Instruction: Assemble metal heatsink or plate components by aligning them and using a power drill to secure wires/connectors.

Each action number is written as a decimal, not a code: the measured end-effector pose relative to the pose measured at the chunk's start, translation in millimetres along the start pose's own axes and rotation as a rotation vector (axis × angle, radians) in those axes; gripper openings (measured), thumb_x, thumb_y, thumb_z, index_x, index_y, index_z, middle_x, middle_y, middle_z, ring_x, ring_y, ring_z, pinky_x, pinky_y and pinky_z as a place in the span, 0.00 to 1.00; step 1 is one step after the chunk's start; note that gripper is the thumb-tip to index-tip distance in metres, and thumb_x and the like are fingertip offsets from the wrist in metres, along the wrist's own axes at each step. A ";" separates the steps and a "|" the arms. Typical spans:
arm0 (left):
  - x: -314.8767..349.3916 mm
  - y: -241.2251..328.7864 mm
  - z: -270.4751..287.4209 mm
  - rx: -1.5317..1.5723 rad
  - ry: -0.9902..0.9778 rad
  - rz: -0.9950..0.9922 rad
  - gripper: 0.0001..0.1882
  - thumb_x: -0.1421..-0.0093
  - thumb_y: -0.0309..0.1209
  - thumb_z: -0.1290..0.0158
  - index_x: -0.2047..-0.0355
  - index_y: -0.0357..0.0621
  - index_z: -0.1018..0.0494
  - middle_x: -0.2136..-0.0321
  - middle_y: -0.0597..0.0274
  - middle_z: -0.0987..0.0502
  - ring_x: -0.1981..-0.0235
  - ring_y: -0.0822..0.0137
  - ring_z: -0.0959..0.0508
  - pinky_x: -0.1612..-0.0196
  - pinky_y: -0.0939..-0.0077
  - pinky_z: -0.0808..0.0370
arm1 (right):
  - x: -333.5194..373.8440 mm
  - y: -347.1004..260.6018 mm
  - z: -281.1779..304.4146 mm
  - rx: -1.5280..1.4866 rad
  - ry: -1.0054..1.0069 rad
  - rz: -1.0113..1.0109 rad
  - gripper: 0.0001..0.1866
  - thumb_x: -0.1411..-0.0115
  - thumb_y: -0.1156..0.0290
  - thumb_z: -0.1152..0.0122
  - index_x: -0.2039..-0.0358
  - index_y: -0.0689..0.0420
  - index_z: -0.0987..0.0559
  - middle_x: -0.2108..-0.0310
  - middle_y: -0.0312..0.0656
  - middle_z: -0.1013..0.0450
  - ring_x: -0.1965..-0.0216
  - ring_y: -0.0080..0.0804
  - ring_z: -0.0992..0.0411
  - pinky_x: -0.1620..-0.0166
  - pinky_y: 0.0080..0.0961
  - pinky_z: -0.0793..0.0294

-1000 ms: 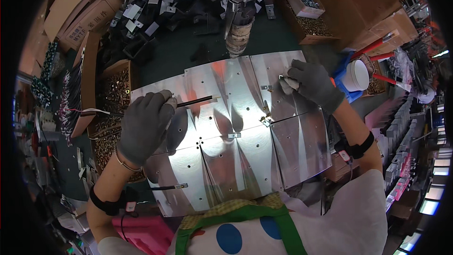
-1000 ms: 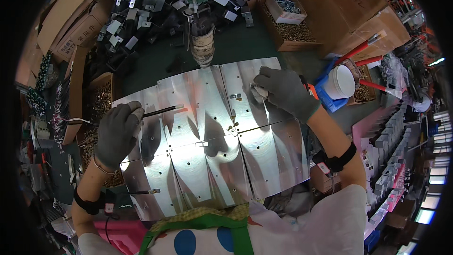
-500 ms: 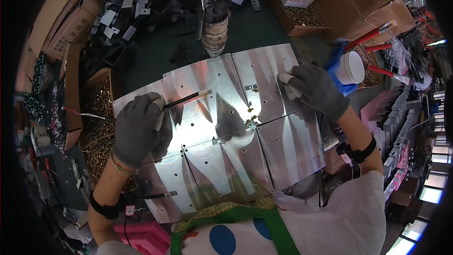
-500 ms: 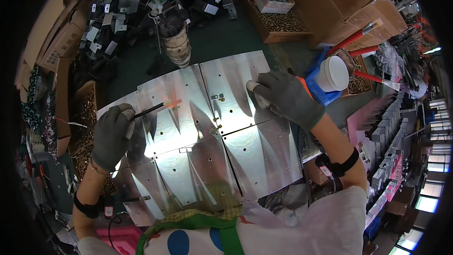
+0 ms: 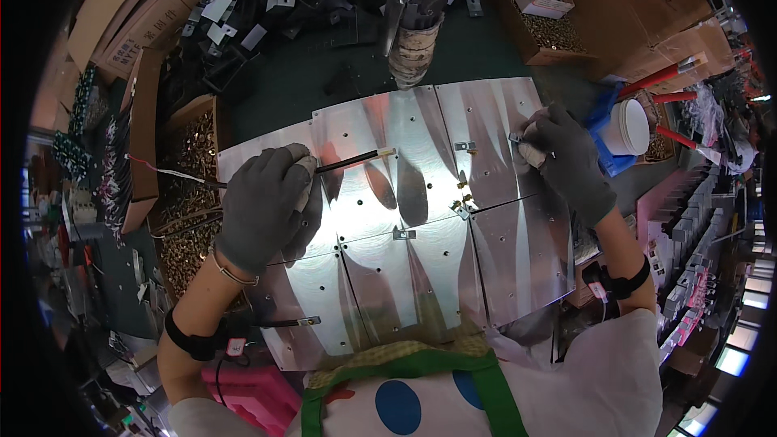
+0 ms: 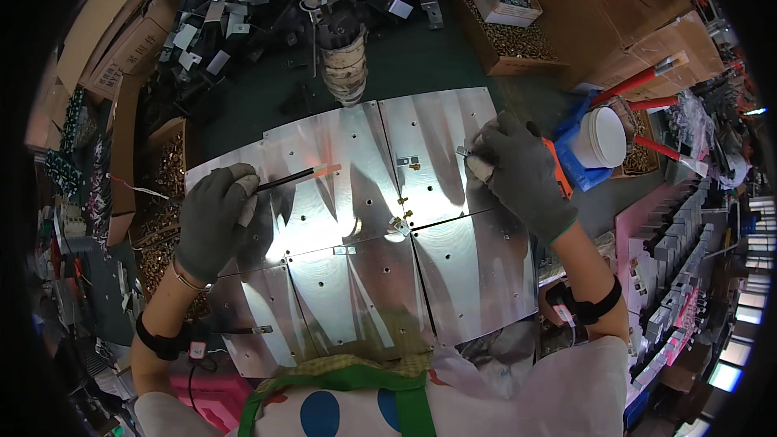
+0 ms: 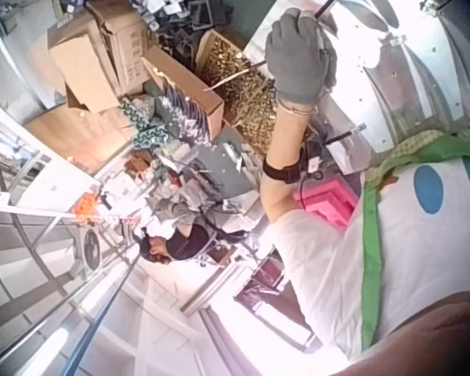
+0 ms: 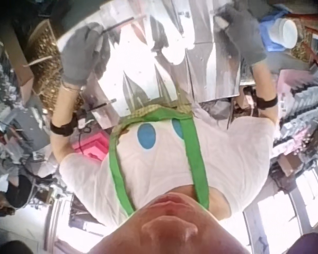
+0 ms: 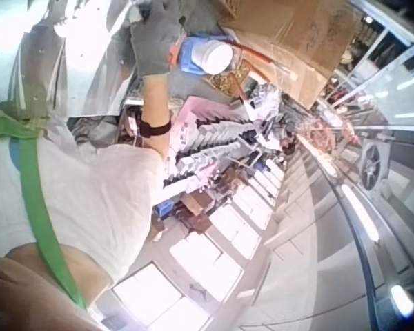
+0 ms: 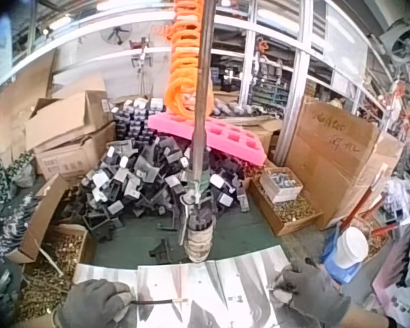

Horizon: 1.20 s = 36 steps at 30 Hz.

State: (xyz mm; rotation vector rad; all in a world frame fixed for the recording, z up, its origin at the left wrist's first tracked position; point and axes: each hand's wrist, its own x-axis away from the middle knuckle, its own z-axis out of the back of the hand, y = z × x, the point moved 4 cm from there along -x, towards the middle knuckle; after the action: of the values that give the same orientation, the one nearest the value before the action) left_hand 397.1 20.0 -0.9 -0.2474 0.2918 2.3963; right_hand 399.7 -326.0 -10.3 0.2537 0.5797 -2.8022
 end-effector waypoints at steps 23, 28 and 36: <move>-8.4 2.6 -7.0 0.094 -0.040 0.144 0.11 0.48 0.25 0.48 0.63 0.39 0.26 0.55 0.54 0.29 0.67 0.56 0.23 0.66 0.66 0.25 | -58.7 -97.7 -55.7 -0.193 -0.248 0.276 0.07 0.54 0.67 0.39 0.76 0.57 0.24 0.70 0.38 0.33 0.68 0.35 0.28 0.63 0.33 0.29; -9.3 0.8 -12.1 0.016 -0.053 0.096 0.13 0.52 0.25 0.46 0.64 0.38 0.25 0.55 0.55 0.29 0.68 0.60 0.24 0.63 0.65 0.26 | -61.3 -98.2 -57.0 -0.165 -0.202 0.294 0.07 0.55 0.69 0.38 0.76 0.57 0.24 0.69 0.38 0.32 0.68 0.37 0.28 0.64 0.33 0.29; -25.6 13.7 -21.0 -0.002 0.047 -0.009 0.15 0.53 0.26 0.44 0.62 0.44 0.25 0.59 0.58 0.27 0.62 0.59 0.27 0.57 0.64 0.33 | -66.7 -105.9 -60.8 -0.053 -0.279 0.355 0.05 0.55 0.71 0.41 0.76 0.56 0.25 0.71 0.42 0.32 0.67 0.41 0.28 0.63 0.36 0.29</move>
State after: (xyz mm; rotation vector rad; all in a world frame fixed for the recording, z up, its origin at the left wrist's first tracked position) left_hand 409.0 -11.7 -12.5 -0.3060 0.3095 2.3848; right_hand 438.9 -192.5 -12.0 -0.0435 0.4872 -2.4183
